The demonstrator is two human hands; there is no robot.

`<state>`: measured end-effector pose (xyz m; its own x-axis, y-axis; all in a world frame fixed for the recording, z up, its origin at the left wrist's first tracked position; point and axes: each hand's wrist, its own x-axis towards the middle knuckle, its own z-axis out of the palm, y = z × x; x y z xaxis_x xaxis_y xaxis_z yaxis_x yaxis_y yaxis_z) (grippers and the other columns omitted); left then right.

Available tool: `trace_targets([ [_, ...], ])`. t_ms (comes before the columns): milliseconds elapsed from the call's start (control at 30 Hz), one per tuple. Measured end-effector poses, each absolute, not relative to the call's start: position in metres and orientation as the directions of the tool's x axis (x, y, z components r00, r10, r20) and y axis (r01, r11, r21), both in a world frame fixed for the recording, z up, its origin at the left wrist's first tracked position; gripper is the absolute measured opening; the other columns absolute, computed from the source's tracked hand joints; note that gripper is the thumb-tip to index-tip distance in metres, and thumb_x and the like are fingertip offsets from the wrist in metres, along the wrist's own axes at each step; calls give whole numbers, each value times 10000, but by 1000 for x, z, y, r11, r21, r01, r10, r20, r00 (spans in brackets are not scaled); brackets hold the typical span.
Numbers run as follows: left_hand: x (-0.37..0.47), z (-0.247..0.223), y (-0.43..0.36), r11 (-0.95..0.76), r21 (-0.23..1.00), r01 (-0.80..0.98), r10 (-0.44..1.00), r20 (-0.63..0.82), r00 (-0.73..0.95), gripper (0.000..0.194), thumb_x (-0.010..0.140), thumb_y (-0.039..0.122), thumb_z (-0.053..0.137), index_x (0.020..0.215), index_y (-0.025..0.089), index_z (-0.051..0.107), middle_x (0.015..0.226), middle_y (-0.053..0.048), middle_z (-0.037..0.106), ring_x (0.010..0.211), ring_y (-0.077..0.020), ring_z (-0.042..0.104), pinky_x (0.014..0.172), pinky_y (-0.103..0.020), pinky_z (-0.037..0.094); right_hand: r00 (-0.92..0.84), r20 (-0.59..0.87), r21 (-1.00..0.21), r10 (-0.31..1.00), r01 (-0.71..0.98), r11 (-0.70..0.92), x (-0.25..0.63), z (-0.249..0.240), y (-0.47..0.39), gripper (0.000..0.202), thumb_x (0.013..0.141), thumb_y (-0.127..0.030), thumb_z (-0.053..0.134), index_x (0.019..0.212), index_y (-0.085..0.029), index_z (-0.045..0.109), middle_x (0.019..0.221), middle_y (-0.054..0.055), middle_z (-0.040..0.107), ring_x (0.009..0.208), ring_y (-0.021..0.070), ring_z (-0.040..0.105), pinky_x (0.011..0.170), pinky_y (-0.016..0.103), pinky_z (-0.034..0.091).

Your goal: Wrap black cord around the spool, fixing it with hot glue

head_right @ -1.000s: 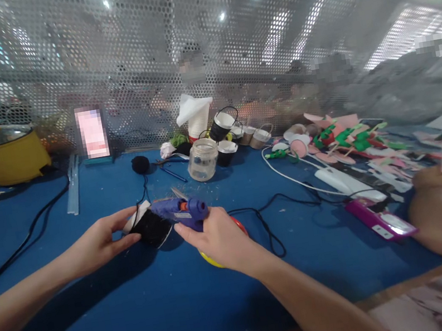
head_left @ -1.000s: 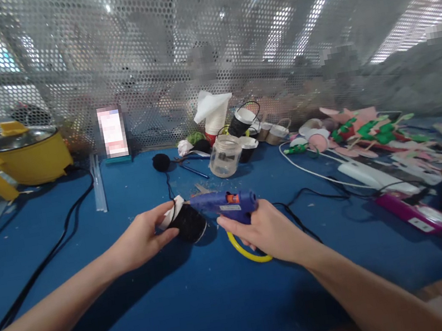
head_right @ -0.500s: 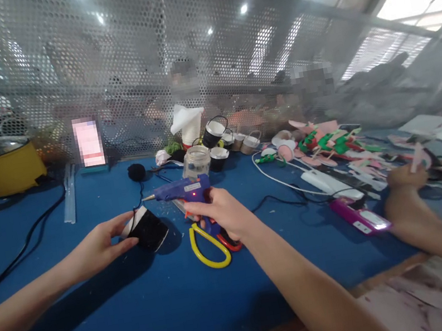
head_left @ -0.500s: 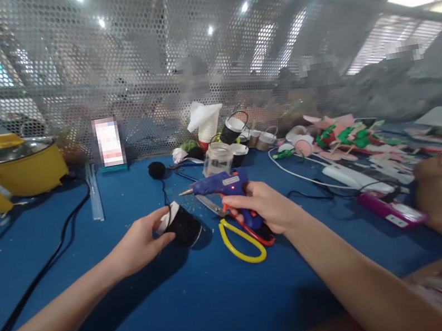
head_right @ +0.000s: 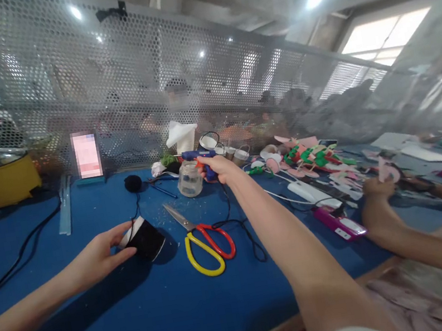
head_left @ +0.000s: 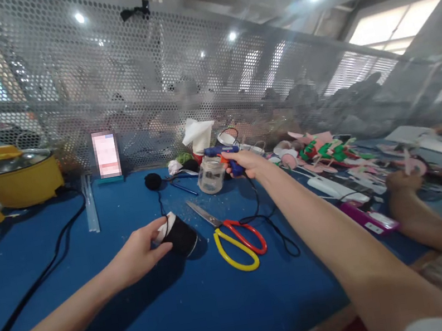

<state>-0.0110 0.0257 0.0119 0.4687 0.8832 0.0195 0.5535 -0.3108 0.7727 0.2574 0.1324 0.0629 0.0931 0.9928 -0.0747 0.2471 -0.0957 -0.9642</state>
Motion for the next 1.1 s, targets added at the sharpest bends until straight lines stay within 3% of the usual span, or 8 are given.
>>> trace_targets([
  [267, -11, 10, 25, -350, 749, 563, 876, 48, 481, 459, 720, 263, 481, 1154, 116, 451, 971, -96, 644, 834, -209, 589, 759, -332, 439, 226, -24, -863, 974, 487, -134, 268, 64, 132, 339, 727, -445, 530, 529, -171, 497, 464, 59, 541, 520, 180, 557, 500, 291, 416],
  [367, -11, 12, 24, -359, 740, 570, 868, 39, 496, 458, 728, 254, 470, 1166, 125, 439, 955, -82, 651, 835, -205, 590, 756, -317, 437, 269, 311, -682, 912, 731, 17, 259, 72, 110, 314, 703, -417, 556, 510, -174, 507, 590, 95, 576, 713, 228, 567, 630, 310, 395],
  [400, -11, 12, 23, -361, 735, 574, 869, 42, 493, 466, 729, 252, 470, 1176, 126, 430, 967, -82, 648, 851, -207, 588, 763, -315, 433, 199, 466, -549, 862, 829, 106, 251, 73, 101, 310, 715, -427, 532, 544, -168, 533, 655, 103, 590, 756, 233, 556, 665, 316, 382],
  [467, -10, 13, 20, -378, 713, 591, 873, 61, 485, 491, 730, 253, 471, 1201, 131, 408, 998, -84, 638, 889, -216, 579, 778, -315, 425, -10, 542, -450, 840, 842, 299, 228, 71, 81, 360, 776, -449, 431, 631, -154, 578, 715, 85, 596, 733, 197, 548, 666, 295, 373],
  [600, -7, 16, 15, -464, 608, 645, 852, 105, 513, 507, 739, 228, 449, 1235, 153, 377, 960, -84, 645, 837, -230, 591, 714, -310, 428, -439, 267, -566, 858, 649, 508, 175, 53, 59, 508, 820, -514, 290, 625, -160, 597, 638, 36, 582, 637, 137, 537, 589, 241, 364],
  [800, -4, 18, 11, -564, 450, 692, 812, 153, 563, 405, 732, 174, 432, 1134, 152, 468, 785, -69, 642, 707, -210, 578, 634, -281, 409, -523, 81, -644, 848, 622, 446, 143, 36, 62, 431, 769, -482, 420, 491, -167, 514, 514, 10, 516, 531, 115, 475, 525, 236, 331],
  [933, -6, 15, 14, -514, 521, 682, 836, 128, 533, 413, 738, 196, 446, 1148, 148, 462, 852, -75, 646, 739, -211, 586, 654, -284, 419, -427, 75, -879, 901, 399, 262, 148, 36, 58, 232, 735, -346, 506, 610, -156, 555, 606, -6, 569, 570, 96, 500, 574, 221, 372],
  [1100, -10, 14, 20, -389, 745, 542, 858, 80, 507, 456, 724, 221, 491, 1171, 143, 442, 1065, -78, 605, 943, -209, 558, 829, -313, 406, -298, 115, -967, 948, 187, 176, 166, 29, 44, 197, 689, -334, 584, 730, -142, 596, 733, 16, 608, 707, 102, 540, 756, 257, 383],
])
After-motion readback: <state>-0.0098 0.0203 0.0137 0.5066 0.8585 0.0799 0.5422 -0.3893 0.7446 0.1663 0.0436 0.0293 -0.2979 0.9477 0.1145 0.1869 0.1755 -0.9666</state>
